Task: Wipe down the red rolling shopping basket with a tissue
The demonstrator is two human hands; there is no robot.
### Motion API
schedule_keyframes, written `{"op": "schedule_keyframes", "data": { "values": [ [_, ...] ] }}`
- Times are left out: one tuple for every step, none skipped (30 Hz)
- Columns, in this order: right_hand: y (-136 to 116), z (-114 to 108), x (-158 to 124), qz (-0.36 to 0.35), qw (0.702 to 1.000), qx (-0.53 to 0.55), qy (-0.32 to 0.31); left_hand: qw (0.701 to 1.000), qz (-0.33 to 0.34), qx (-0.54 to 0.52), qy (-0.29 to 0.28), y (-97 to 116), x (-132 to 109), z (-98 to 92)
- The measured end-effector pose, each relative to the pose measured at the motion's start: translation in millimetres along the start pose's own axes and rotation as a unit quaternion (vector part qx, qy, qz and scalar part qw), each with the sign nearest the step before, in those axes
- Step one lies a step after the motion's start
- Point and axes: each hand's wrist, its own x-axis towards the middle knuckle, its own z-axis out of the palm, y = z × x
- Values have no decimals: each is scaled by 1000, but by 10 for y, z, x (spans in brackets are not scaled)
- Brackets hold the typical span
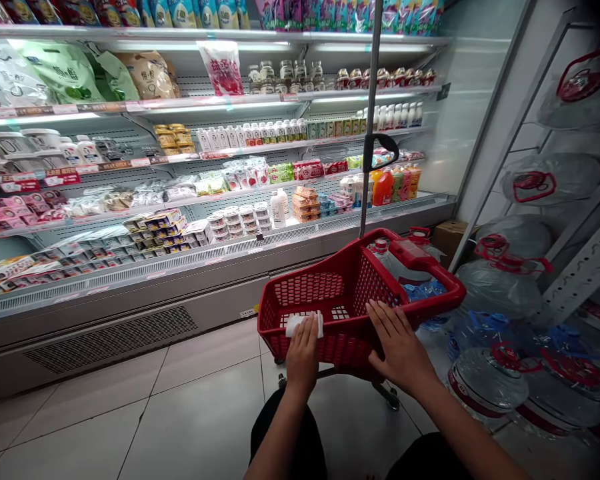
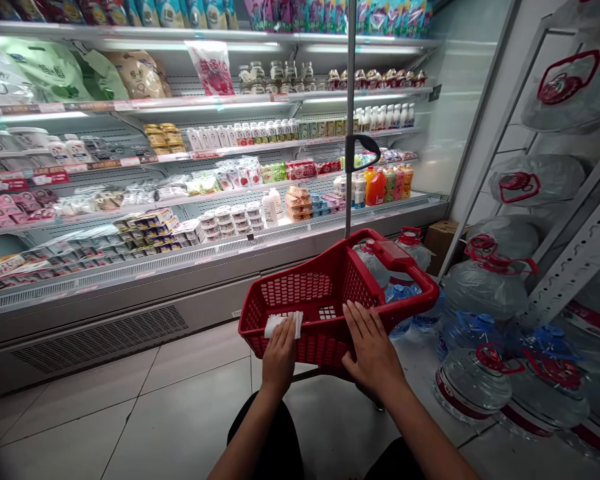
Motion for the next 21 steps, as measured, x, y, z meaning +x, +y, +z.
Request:
{"op": "schedule_keyframes", "data": {
  "values": [
    [-30,1,5,1,1000,2,1,1000,-16,6,3,-46,-19,-13],
    [-62,2,11,2,1000,5,1,999,-31,9,5,-54,-16,-16],
    [-96,4,17,2,1000,10,3,999,-43,10,6,-22,8,-8],
    [-127,4,23,2,1000,14,5,999,-49,8,5,48,50,11],
    [-154,2,29,0,1000,18,7,999,-49,2,4,149,108,38],
    [-170,-3,35,-3,1000,18,7,999,-41,-6,0,272,175,70],
    [-173,-13,40,-9,1000,16,6,999,-28,-16,-1,403,245,104],
    [-158,-27,44,-17,1000,11,2,1000,-14,-28,-1,528,310,134],
    [-125,-46,45,-24,1000,6,-2,999,-5,-39,0,633,364,156],
    [-75,-69,43,-29,1000,-1,-6,999,3,-50,1,707,402,167],
    [-11,-93,37,-28,1000,-9,-6,998,11,-60,2,744,420,167],
    [60,-116,26,-22,1000,-18,-2,998,17,-67,2,742,420,157],
    [131,-136,11,-13,1000,-27,5,997,19,-71,0,707,403,138],
    [194,-148,-6,-3,999,-36,13,997,18,-70,-2,650,377,115],
    [243,-153,-24,5,999,-42,19,998,13,-67,-6,586,347,89],
    [273,-150,-40,12,999,-46,24,998,4,-63,-9,527,321,64],
    [283,-141,-52,17,998,-46,27,998,-8,-59,-13,488,304,44],
    [277,-128,-60,22,998,-44,29,998,-18,-56,-16,478,304,29],
    [258,-116,-63,25,998,-41,33,998,-23,-56,-19,502,321,22],
    [232,-105,-62,27,998,-37,36,998,-23,-57,-21,562,356,23],
    [205,-100,-57,27,998,-33,37,998,-19,-61,-22,653,408,32]
  ]
}}
